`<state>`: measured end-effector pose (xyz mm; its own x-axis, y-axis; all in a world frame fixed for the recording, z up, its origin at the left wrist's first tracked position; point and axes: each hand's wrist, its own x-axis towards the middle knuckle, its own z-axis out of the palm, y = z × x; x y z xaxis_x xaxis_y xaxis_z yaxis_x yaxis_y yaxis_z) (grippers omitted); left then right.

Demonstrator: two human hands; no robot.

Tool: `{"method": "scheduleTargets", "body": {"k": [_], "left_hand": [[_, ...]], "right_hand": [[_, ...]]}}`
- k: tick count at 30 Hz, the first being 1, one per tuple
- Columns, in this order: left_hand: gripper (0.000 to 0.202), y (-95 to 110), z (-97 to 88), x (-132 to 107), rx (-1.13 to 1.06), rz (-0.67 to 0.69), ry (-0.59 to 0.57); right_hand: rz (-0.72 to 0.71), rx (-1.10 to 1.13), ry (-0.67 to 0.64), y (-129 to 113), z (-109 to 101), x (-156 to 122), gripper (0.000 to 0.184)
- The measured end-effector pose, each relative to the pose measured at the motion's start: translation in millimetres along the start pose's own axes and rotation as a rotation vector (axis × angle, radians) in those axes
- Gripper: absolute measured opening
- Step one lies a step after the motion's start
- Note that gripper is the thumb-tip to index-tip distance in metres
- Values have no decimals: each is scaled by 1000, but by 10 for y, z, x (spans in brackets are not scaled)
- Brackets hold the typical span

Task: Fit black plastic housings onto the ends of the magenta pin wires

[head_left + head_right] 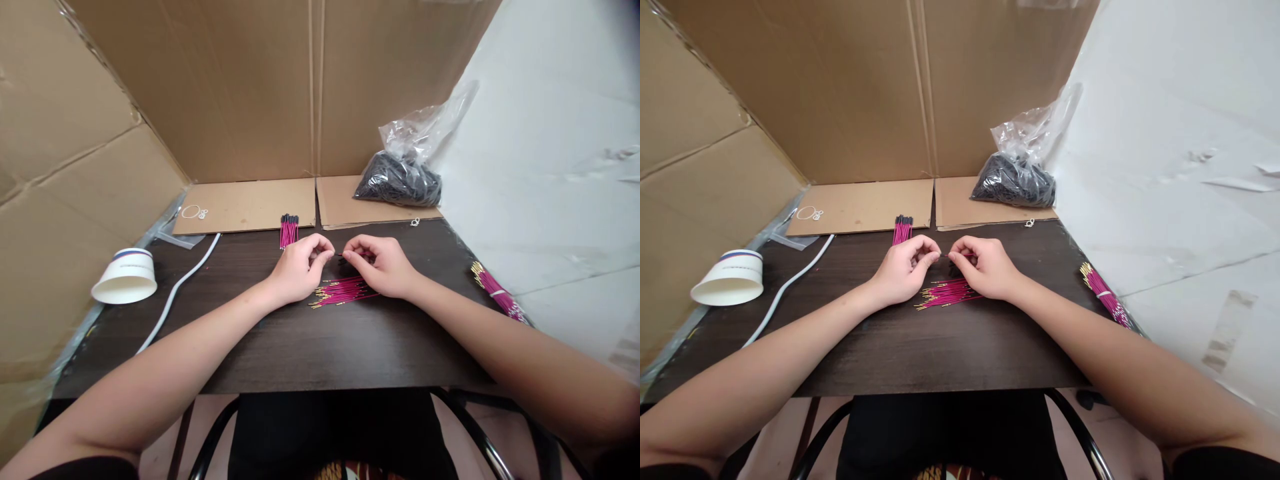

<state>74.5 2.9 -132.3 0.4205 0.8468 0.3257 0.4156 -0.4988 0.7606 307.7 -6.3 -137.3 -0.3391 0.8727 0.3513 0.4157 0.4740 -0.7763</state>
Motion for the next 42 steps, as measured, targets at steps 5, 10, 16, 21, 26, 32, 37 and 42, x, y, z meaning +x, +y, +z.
{"method": "scheduleTargets", "body": {"k": [5,10,16,21,26,32,37,42], "left_hand": [[22,-19,2,-19,-100,-56,-16],[41,-30,8,-23,-145,-98,-22],[17,-17,7,-13,8,-63,-78],[18,13,4,-17,21,-37,-94],[22,9,-1,-29,-14,-6,-137],[23,17,-3,-43,-19,29,-139],[26,6,-127,11,225,-67,105],[23,-89,-318,111,572,-299,200]], "right_hand": [[-63,-45,84,-19,-27,20,17],[-51,-50,174,-14,-55,39,19],[106,176,92,-7,-8,51,29],[167,346,-16,-28,9,55,38],[214,458,-65,-40,22,54,48],[214,467,-58,-37,22,57,43],[150,221,59,9,7,36,26],[-64,-99,37,23,-19,13,7]]}}
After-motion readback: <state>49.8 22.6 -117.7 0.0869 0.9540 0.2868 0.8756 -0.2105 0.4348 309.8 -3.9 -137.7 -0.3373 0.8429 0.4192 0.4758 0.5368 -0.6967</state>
